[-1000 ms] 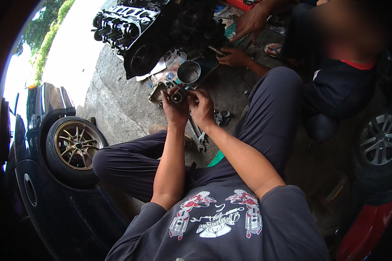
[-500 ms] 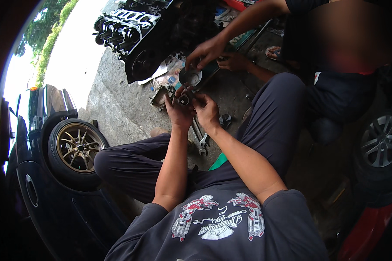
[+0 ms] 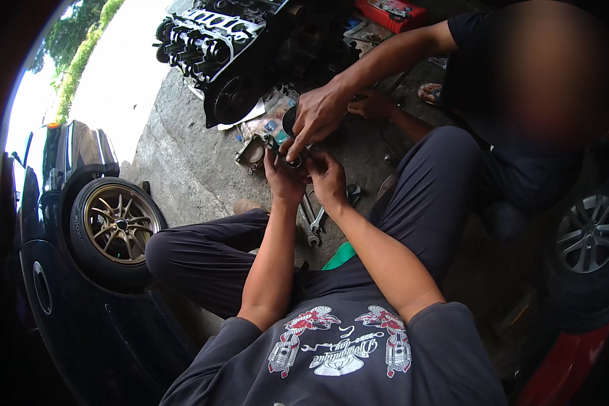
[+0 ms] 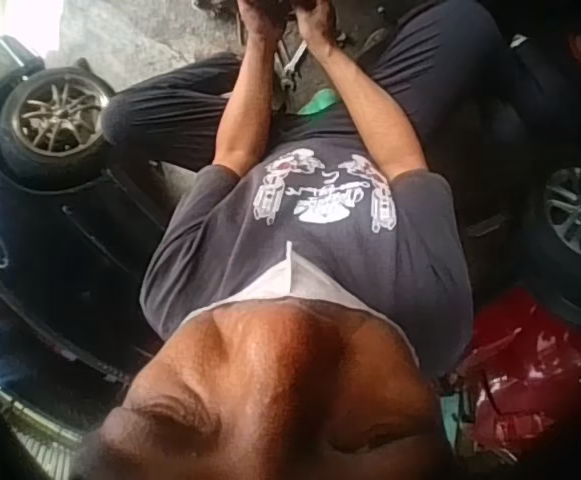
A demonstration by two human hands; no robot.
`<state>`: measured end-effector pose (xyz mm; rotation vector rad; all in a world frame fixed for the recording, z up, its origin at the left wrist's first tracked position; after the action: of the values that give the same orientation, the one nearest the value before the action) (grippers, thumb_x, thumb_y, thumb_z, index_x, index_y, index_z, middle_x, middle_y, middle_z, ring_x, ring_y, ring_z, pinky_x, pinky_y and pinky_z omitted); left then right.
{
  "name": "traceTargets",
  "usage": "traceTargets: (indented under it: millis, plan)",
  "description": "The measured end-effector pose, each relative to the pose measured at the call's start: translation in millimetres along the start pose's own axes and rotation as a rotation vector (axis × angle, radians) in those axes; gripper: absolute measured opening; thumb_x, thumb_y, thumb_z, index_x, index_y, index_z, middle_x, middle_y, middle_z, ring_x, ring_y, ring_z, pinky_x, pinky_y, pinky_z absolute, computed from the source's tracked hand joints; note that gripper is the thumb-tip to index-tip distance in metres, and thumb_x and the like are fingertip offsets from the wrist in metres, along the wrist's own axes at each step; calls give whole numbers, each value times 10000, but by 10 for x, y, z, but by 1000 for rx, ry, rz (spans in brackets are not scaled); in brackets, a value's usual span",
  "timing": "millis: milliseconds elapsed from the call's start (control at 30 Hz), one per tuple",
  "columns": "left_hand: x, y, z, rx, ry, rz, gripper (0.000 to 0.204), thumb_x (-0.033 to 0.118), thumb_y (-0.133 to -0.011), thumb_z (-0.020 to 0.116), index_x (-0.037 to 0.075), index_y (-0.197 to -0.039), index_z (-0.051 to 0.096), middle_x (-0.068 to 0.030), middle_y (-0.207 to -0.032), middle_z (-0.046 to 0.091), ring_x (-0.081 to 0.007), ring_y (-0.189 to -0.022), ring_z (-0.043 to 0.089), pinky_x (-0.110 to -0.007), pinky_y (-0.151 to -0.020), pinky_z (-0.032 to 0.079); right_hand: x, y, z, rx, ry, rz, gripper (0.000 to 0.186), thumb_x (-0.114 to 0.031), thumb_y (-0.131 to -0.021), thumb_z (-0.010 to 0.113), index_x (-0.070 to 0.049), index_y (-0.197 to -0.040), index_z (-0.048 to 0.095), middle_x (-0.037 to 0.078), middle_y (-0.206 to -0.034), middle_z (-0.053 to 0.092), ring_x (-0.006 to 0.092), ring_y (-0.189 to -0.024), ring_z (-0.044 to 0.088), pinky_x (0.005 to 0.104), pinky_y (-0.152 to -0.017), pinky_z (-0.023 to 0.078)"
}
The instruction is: Inspecting and cleaning engine components during a teardown.
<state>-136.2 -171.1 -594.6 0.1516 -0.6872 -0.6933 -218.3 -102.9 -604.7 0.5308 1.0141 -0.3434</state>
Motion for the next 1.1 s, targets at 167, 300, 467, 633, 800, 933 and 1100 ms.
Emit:
traceTargets:
  millis: [167,300,467,633,800,933,1100]
  plan:
    - [-29,-25,-113,146,-21,7,594,625,-957,366,143,-1250,552,-28,-1044,650,-224,-781,655,-343,-556,521,42,-2,-12,-9,-4,12,152,-102,-982,600,-45,-1123,612,28,-948,680,103,-788,663,267,-667,560]
    - [-80,-26,-137,97,-29,-27,581,618,-956,375,149,-1248,554,-27,-1037,650,-227,-821,660,-363,-580,528,159,-31,-55,0,37,71,177,-111,-980,607,-35,-1139,614,37,-959,681,105,-784,660,268,-673,560]
    - [-93,-70,-164,100,-99,-10,541,568,-974,389,134,-1255,549,-47,-1075,662,-239,-939,667,-401,-676,558,106,-27,-49,8,16,24,190,-115,-977,616,-19,-1140,612,41,-953,671,104,-796,653,261,-662,556]
    - [-86,-79,-89,70,-70,28,533,527,-1006,377,85,-1253,543,-77,-1103,660,-230,-985,654,-395,-810,542,160,-129,-130,16,169,-73,210,-131,-979,612,-15,-1154,614,22,-977,664,100,-800,652,262,-666,570]
    - [-73,-86,-53,55,-30,51,497,490,-1020,426,56,-1226,552,-74,-1057,660,-196,-981,639,-342,-860,518,367,-159,-176,0,283,-264,349,-233,-944,592,-9,-1211,577,49,-932,650,113,-723,622,265,-617,545]
    - [-89,-75,-99,83,-104,17,443,466,-1018,474,71,-1195,567,-48,-1002,656,-170,-910,637,-307,-808,517,-167,-106,22,-193,495,-469,529,-351,-905,557,-10,-1308,521,111,-895,650,153,-638,607,290,-577,530]
    - [-86,-28,-158,126,-173,-22,468,509,-1021,454,81,-1160,583,-37,-973,646,-160,-848,632,-300,-725,518,-443,180,335,-1494,1468,-1111,754,-497,-856,514,-11,-1429,450,188,-849,649,204,-531,588,322,-528,511]
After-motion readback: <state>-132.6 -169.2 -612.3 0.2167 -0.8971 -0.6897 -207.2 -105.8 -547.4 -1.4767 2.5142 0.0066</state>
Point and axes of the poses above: each hand's wrist, its own y-axis away from the middle knuckle, its own z-axis out of the palm, x = y × z, the point moved 9 cm from there along -y, towards the middle knuckle
